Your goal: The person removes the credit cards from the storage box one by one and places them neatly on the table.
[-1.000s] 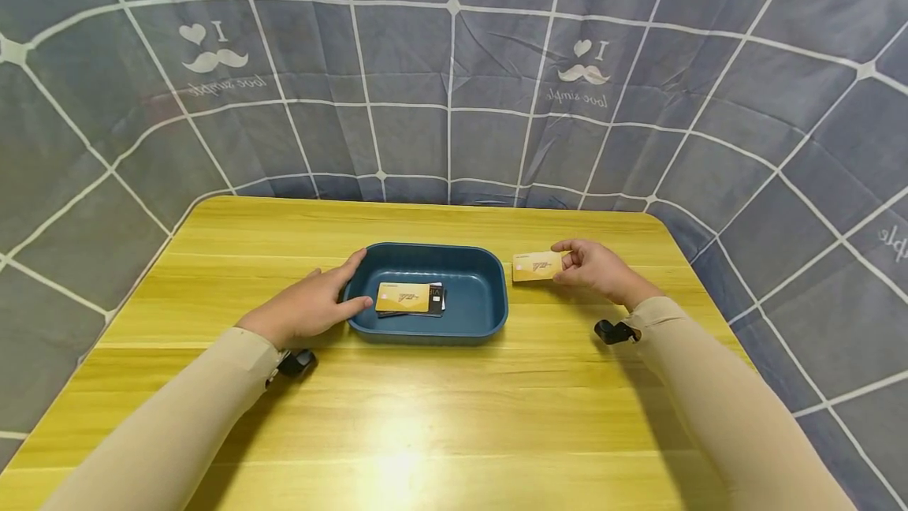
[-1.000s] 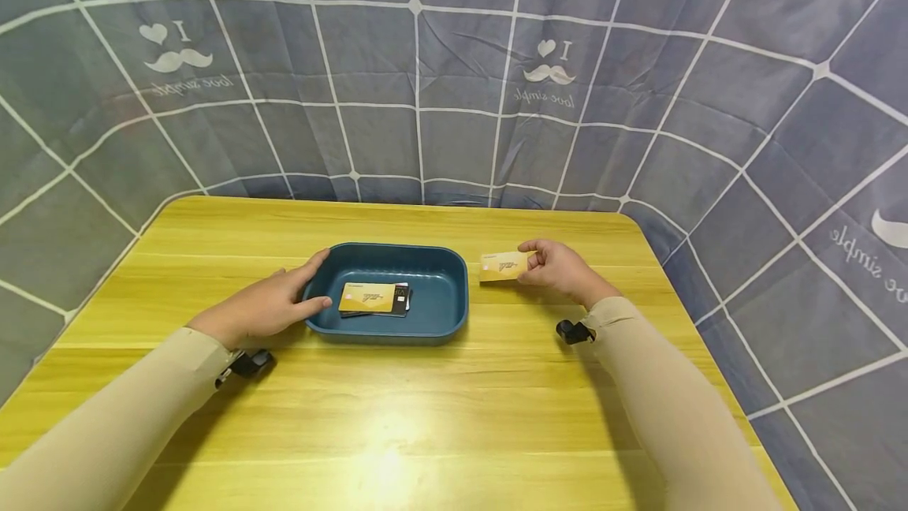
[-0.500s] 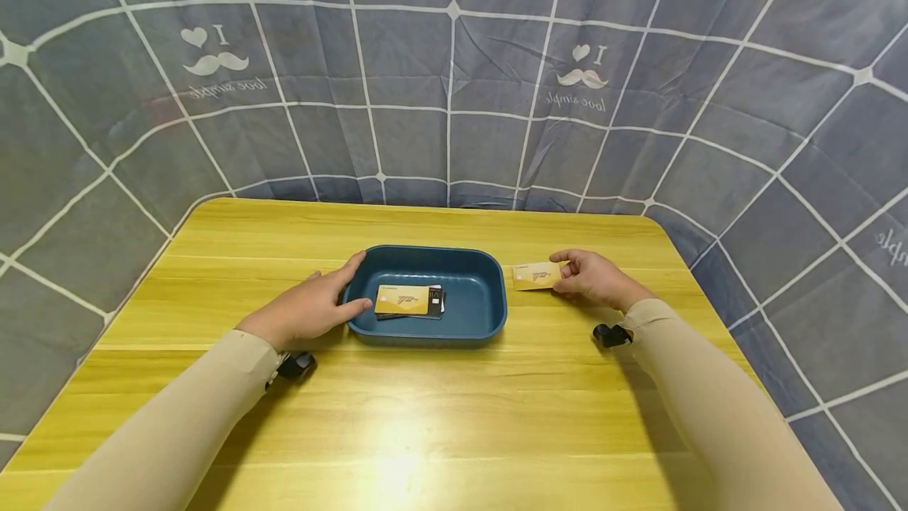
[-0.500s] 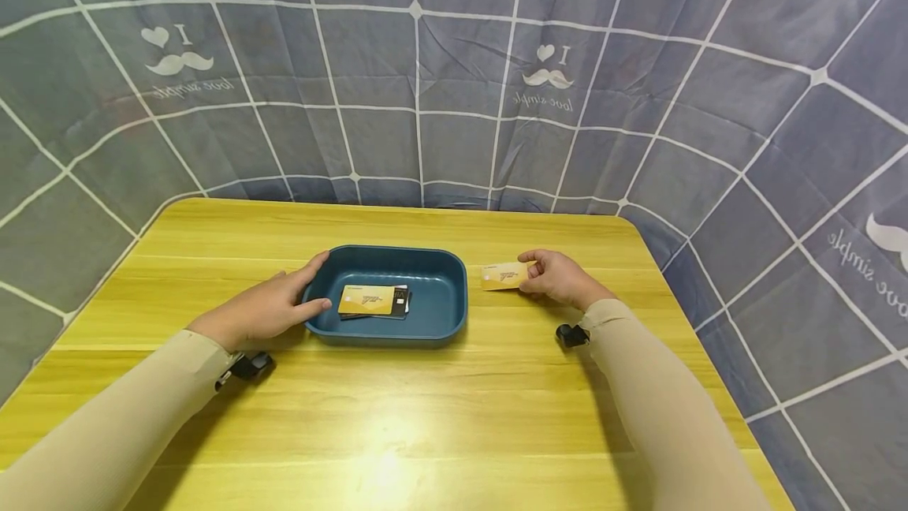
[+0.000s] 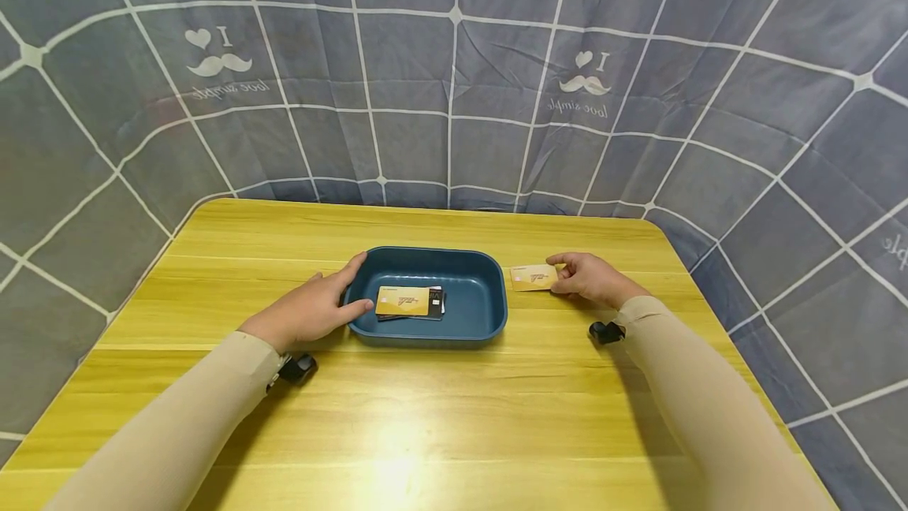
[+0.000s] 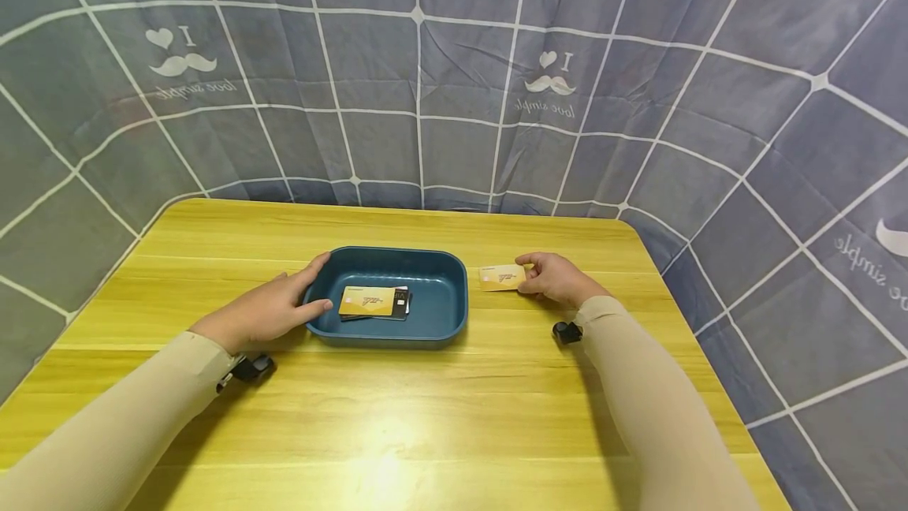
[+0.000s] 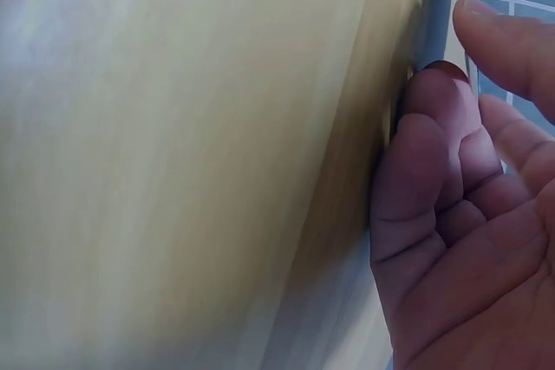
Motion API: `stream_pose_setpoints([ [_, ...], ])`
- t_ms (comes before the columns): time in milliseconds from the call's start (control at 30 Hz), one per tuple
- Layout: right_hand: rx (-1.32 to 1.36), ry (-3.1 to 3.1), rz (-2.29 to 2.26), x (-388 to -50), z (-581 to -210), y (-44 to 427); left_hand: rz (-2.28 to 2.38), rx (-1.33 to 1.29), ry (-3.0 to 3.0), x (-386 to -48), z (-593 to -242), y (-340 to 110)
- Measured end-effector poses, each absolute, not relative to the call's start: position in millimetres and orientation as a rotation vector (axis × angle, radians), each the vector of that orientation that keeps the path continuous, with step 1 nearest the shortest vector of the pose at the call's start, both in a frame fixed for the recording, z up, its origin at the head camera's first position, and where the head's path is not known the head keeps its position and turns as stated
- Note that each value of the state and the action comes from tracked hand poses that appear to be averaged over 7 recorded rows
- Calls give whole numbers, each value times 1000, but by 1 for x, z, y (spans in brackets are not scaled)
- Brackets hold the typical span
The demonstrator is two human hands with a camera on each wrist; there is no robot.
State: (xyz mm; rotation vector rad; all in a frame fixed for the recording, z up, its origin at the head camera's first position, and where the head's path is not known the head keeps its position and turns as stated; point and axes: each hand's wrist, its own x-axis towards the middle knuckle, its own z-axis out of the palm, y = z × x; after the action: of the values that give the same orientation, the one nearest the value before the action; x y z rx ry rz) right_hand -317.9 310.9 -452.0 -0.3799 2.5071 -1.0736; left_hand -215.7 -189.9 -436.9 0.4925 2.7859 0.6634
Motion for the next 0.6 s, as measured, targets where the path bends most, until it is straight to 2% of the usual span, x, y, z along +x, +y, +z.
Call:
stream_pose_setpoints([
  [600,-336,2541,-1006,-314,-454,307,653,508,2799,-216,-440,-194],
])
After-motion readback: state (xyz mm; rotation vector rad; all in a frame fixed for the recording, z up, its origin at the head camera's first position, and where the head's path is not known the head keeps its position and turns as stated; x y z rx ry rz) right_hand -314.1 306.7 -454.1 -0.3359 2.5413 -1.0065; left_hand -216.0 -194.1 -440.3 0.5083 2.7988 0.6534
